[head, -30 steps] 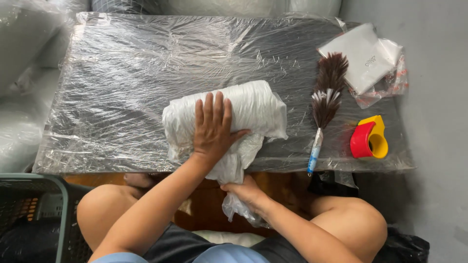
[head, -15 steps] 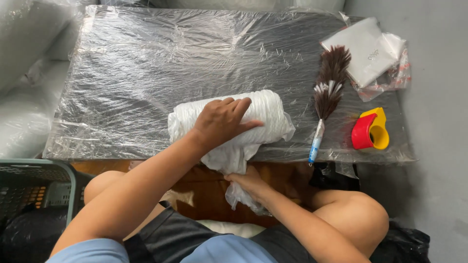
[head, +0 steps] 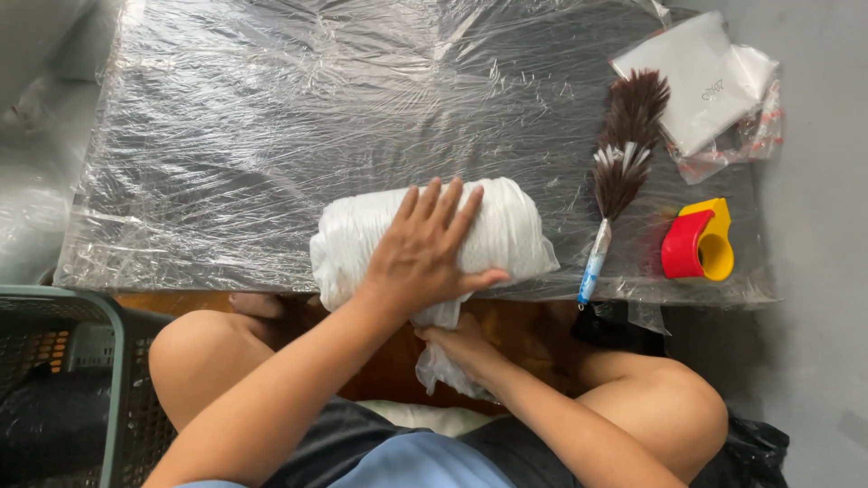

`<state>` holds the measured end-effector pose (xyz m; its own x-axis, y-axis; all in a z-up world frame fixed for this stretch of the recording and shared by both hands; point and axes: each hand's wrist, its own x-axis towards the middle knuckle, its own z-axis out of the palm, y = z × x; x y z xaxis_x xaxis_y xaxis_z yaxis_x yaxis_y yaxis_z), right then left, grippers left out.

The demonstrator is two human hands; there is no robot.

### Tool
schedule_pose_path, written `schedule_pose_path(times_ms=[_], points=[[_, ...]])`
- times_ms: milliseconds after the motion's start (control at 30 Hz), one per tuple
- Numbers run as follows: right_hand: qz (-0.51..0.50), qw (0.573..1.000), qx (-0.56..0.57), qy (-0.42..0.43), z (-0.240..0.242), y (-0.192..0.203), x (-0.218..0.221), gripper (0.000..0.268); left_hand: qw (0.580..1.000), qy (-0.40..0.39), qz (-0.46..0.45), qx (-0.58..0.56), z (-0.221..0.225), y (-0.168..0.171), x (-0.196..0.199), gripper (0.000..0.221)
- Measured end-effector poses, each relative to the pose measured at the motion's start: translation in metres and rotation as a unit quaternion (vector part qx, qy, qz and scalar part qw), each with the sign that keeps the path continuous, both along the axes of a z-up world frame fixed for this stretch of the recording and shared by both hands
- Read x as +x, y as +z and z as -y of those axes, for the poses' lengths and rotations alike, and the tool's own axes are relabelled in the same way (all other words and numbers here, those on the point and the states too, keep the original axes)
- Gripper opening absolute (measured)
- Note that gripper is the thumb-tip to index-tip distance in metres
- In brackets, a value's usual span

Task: The person packages a white pillow by placing it into a plastic bag, rolling the bag to compress it, and then securing the opening with tape.

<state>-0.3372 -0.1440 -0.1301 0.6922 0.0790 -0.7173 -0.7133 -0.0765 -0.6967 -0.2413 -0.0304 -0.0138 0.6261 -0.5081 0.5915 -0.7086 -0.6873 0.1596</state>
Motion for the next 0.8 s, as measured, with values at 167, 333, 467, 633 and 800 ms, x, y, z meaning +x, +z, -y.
schedule_pose_path(times_ms=[167,333,467,633,800], points=[[0.105,0.993,0.014,-0.057,-0.003,0.014,-0.004,0.074,1.0,0.021,0.016,0.0,0.014,-0.026,-0.035,0.096],[0.097,0.995,0.012,-0.036,-0.002,0.013,-0.003,0.077,0.997,0.042,0.056,-0.017,0.018,-0.041,-0.038,0.091],[0.085,0.996,0.007,-0.023,0.002,0.01,-0.016,0.081,0.997,0.037,0.062,-0.034,0.017,-0.042,-0.03,0.093],[0.09,0.996,0.0,-0.006,0.002,0.007,-0.019,0.086,0.994,0.041,0.08,-0.067,0.018,-0.045,-0.015,0.093],[0.119,0.993,-0.022,0.005,0.0,0.017,-0.014,0.076,0.993,0.043,0.089,-0.071,0.017,-0.046,-0.008,0.094]])
